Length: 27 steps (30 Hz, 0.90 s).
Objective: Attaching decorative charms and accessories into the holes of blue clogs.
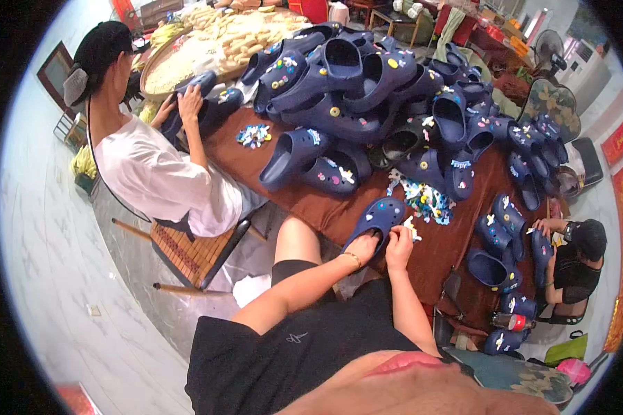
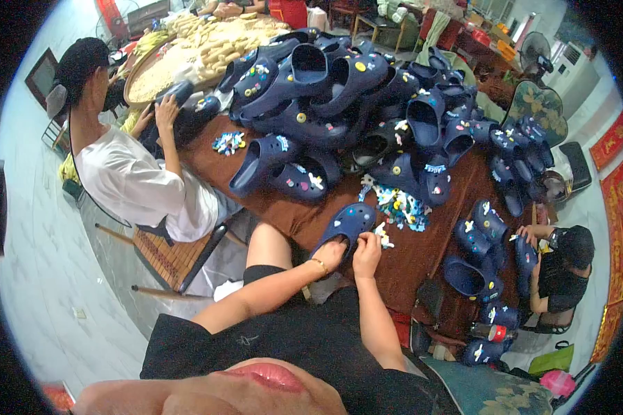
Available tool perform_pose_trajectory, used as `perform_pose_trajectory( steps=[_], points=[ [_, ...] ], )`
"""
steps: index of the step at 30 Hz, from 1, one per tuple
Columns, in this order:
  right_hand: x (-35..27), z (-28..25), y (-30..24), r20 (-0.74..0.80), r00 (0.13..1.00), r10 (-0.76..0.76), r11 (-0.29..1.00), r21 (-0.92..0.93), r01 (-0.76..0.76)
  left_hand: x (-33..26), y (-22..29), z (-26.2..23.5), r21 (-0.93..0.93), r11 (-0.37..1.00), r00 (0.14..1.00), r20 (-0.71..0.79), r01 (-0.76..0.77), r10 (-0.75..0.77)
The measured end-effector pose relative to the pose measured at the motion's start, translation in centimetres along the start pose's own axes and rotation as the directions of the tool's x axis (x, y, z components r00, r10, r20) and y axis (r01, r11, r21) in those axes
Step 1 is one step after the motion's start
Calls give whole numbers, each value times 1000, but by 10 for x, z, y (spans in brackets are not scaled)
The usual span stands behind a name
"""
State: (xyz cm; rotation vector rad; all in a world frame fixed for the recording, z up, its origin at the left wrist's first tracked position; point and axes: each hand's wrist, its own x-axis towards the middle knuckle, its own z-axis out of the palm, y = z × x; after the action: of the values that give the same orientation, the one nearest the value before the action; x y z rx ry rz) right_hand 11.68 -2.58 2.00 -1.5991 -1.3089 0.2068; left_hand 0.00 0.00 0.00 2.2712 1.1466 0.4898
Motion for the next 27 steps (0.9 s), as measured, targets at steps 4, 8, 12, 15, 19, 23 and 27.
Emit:
perform_pose_trajectory(
  steps=[4,8,12,15,19,23,27],
  points=[
    [-3,0,2,-47,999,-5,1000,-19,4,3,-2,1,6,1000,999,39,25,-25],
    [-11,1,9,-112,993,39,999,5,-39,2,-1,3,29,999,997,68,42,-44],
    [14,1,29,107,789,605,516,702,-491,3,2,-4,19,998,995,79,53,-55],
    [44,-7,28,297,747,595,252,813,-525,2,2,-6,9,998,995,70,64,-64],
    [76,10,57,241,843,481,791,296,-536,5,0,-1,-10,1000,999,40,18,-18],
    [70,25,58,166,986,-14,950,-306,65,7,-4,3,6,1000,999,29,25,-25],
    [58,27,38,98,990,-102,966,-226,122,4,-7,5,39,999,999,36,-6,4]
  ],
)
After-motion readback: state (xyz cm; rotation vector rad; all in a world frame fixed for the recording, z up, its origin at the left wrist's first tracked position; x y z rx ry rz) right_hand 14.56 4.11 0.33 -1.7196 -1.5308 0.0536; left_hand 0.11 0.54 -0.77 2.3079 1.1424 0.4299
